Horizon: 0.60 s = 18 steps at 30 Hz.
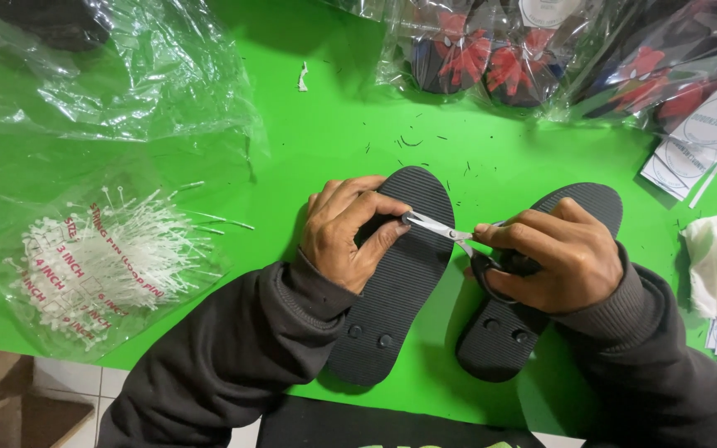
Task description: The person trims excess material from the edges of a pair of black flip-flops using scissors. They then wipe the flip-flops with a white cloth and cut a white plastic string pin with the scissors.
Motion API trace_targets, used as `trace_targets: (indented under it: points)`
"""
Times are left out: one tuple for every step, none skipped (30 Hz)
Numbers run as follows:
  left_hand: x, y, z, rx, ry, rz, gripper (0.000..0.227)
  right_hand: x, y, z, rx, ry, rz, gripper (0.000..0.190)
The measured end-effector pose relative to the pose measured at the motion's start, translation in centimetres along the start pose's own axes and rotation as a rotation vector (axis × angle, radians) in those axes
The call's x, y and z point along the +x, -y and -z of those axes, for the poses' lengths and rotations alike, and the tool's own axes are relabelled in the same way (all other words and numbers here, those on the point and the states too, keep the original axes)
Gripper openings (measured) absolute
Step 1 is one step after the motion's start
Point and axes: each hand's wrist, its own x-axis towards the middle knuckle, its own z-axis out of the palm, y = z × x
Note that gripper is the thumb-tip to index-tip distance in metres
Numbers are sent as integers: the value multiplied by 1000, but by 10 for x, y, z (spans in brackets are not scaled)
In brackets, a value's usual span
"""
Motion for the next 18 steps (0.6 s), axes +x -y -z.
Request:
trace_targets:
  points:
    - [0, 0, 0, 0, 0, 0, 14, -1, 0, 0, 0, 0, 0, 21]
    - [0, 1, -1, 7, -2, -3, 14, -1, 0, 0, -20, 3, 10, 21]
    - [-1, 1, -1, 14, -3, -5, 15, -1, -1, 0, -40, 5, 20, 22]
    - [-1, 1, -1, 14, -5, -5, 15, 0, 0, 1, -40, 5, 21, 22]
    - [-1, 1, -1, 13, -9, -4, 14, 1, 0, 1, -51, -7, 45, 21]
    - [-1, 1, -1, 10, -13, -4, 14, 1, 1, 2, -62, -20, 68, 20]
    - [-1, 1, -2, 9, -13, -5, 14, 2, 3, 3, -63, -20, 67, 20]
    - [-1, 2, -2, 7, -11, -4, 14, 3, 5, 3, -70, -30, 70, 18]
    - [-2, 3, -3, 4, -10, -3, 15, 5, 7, 3, -78, -40, 73, 16]
    - [-1, 2, -2, 5, -10, -2, 15, 4, 7, 3, -77, -40, 74, 16]
    - [-1, 1, -2, 1, -12, 0, 14, 3, 7, 2, -63, -27, 66, 16]
    - [0, 0, -1, -4, -13, 0, 13, 1, 6, 2, -51, -14, 58, 16]
    - [0, 0, -1, -4, -14, 0, 13, 1, 6, 2, -51, -14, 58, 16]
    - [0, 1, -1, 3, -11, -3, 13, 1, 7, 1, -41, -21, 44, 15]
    - [0, 1, -1, 10, -7, -6, 13, 1, 7, 1, -32, -27, 30, 15]
    - [0, 2, -2, 10, -8, -6, 13, -1, 6, 1, -32, -27, 30, 15]
    - [-1, 2, -3, 19, -14, -8, 14, -2, 4, 0, -16, -17, 13, 19]
    - [-1, 3, -3, 28, -21, -11, 14, -4, 3, 0, -1, -7, -3, 23]
